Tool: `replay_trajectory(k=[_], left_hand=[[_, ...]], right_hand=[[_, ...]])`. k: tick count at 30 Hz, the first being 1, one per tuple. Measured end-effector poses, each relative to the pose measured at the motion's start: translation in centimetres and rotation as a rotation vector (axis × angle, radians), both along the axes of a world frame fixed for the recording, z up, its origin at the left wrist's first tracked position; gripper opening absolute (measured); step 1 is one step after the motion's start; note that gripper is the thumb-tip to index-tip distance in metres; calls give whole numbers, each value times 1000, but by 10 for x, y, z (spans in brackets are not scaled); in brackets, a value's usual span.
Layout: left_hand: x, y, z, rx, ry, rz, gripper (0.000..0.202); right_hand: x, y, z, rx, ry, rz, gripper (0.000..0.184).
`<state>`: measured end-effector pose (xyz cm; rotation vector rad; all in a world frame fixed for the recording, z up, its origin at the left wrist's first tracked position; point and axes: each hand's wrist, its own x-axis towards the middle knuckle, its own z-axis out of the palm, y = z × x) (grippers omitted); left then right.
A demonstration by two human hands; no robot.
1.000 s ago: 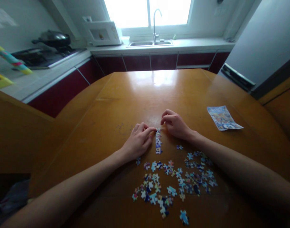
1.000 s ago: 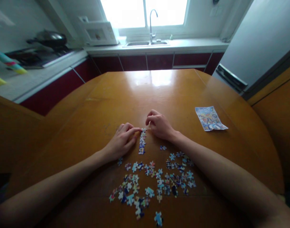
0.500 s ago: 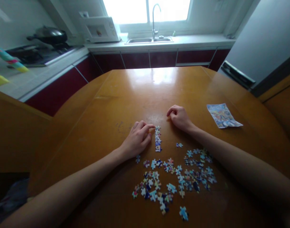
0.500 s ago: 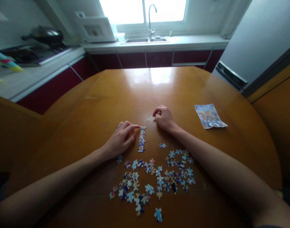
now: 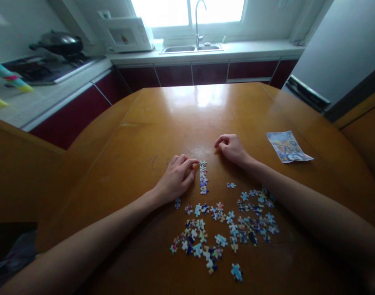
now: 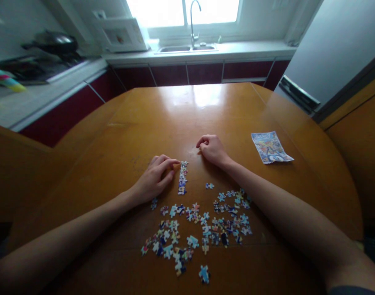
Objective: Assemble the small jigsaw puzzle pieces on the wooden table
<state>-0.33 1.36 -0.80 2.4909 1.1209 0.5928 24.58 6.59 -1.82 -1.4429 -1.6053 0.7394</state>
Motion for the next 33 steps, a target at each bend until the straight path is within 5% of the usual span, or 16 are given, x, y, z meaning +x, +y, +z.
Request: replay_trajectory(k=[21, 33], left_hand=[[0, -1, 1, -7, 6, -6, 29], [0, -1, 2, -20, 0, -7, 29]], right_hand=[[-1, 0, 2, -1, 7, 22, 24], [-1, -2, 12, -133, 97, -21, 25]])
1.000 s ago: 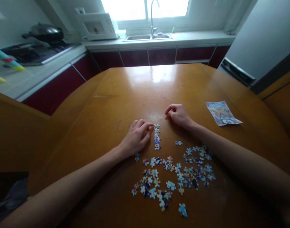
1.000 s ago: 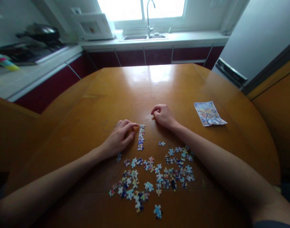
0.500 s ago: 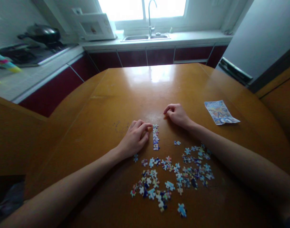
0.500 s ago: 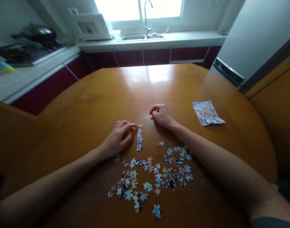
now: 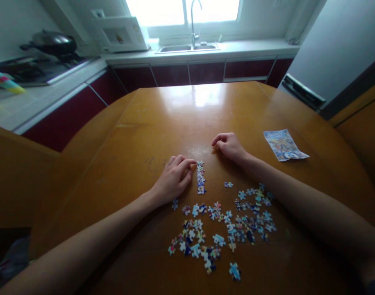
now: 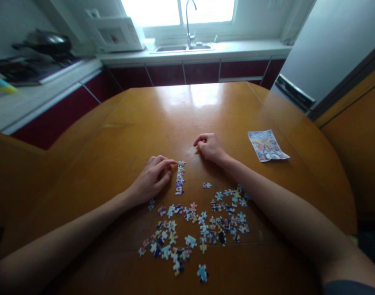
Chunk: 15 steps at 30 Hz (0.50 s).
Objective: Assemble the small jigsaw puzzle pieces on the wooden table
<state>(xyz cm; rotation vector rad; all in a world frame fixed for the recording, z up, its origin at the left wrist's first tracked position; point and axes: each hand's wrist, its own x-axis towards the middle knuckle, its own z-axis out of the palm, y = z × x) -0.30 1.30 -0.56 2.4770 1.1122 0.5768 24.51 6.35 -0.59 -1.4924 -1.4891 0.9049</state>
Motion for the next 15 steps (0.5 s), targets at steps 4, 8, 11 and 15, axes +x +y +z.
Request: replay_trajectory(k=[4, 8, 11, 15], left_hand=[[0, 0, 0, -1, 3, 2, 30], [0, 1, 1, 0, 8, 0, 30], [-1, 1, 0, 8, 13, 1, 29], [-2, 2, -1, 17, 19, -6, 27]], right_hand=[[3, 2, 0, -20, 46, -10, 24], [6, 4, -2, -12, 67, -4, 23], [7, 5, -3, -36, 91, -4, 23], [6, 7, -3, -27, 111, -31, 22]])
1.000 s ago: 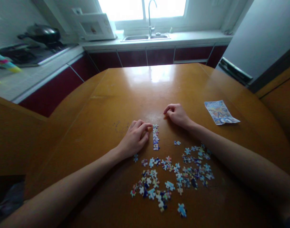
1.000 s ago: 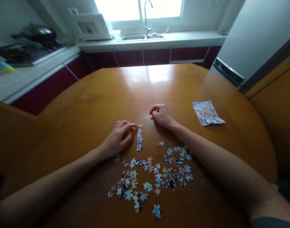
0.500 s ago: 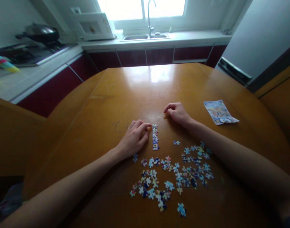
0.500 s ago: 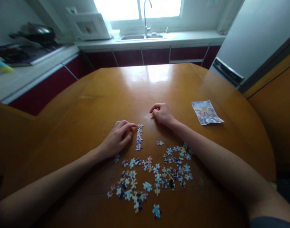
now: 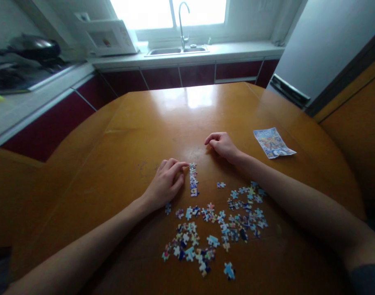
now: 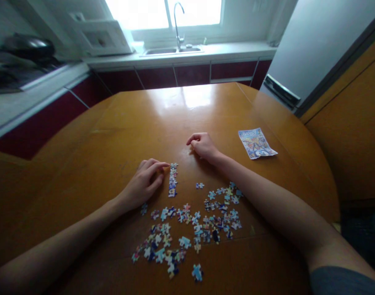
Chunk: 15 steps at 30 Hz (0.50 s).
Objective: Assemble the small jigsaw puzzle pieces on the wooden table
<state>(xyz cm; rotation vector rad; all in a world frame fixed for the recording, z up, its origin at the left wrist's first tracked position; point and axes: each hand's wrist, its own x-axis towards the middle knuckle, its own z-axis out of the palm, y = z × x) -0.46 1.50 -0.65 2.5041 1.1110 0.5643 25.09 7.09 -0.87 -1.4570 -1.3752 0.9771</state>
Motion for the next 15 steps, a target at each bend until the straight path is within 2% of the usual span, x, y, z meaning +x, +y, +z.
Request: replay_trajectory(k=[5, 15], left_hand=[[-1, 2, 0, 11, 9, -6, 26], [-2, 3, 1, 15, 15, -13, 26]], right_hand=[[0, 2, 0, 57, 106, -31, 23], [15, 7, 8, -152, 517, -12, 11]])
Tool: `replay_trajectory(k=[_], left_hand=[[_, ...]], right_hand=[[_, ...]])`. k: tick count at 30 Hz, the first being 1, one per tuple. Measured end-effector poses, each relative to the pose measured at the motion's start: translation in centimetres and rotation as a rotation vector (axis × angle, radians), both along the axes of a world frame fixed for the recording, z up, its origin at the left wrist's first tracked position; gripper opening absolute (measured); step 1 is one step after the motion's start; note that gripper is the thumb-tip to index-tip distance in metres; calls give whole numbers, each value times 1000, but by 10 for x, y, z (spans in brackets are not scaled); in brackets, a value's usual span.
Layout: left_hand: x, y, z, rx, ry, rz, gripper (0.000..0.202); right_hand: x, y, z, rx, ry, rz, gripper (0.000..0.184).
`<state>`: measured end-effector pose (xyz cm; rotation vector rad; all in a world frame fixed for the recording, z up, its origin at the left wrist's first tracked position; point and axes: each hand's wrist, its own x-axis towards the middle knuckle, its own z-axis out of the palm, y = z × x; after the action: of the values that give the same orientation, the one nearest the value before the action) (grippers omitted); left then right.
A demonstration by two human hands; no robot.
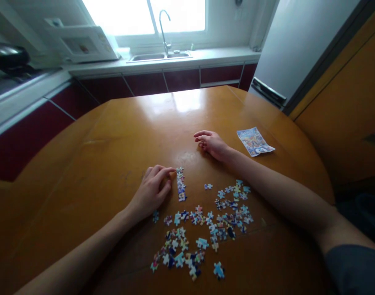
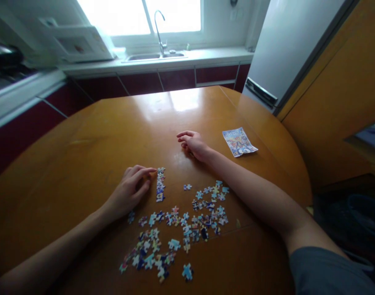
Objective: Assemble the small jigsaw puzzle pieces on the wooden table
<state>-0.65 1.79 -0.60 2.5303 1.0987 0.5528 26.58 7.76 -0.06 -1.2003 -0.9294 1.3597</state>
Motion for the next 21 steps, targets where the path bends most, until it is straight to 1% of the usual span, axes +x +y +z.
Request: replay_trajectory(k=[5, 12, 16, 18, 19, 21], left_hand=[[-1, 1, -1, 16, 11, -4, 26], [0, 2, -1, 8, 14, -3, 26], [-1, 3, -1, 18, 24, -6, 26], [-1, 4, -2, 18, 23, -6, 26], [-1, 4, -2, 17, 22, -5, 26], [-1, 4, -2, 16, 14, -6, 26]], right_hand=[[6, 3, -1, -30, 41, 8, 11], [6, 6, -3, -36, 86, 35, 12], [7, 6, -3, -48, 84, 22, 10], [9, 4, 2, -39, 79, 51, 7], [11, 2, 7, -15, 61, 80, 6], [16, -6, 24, 93, -41, 168, 8]])
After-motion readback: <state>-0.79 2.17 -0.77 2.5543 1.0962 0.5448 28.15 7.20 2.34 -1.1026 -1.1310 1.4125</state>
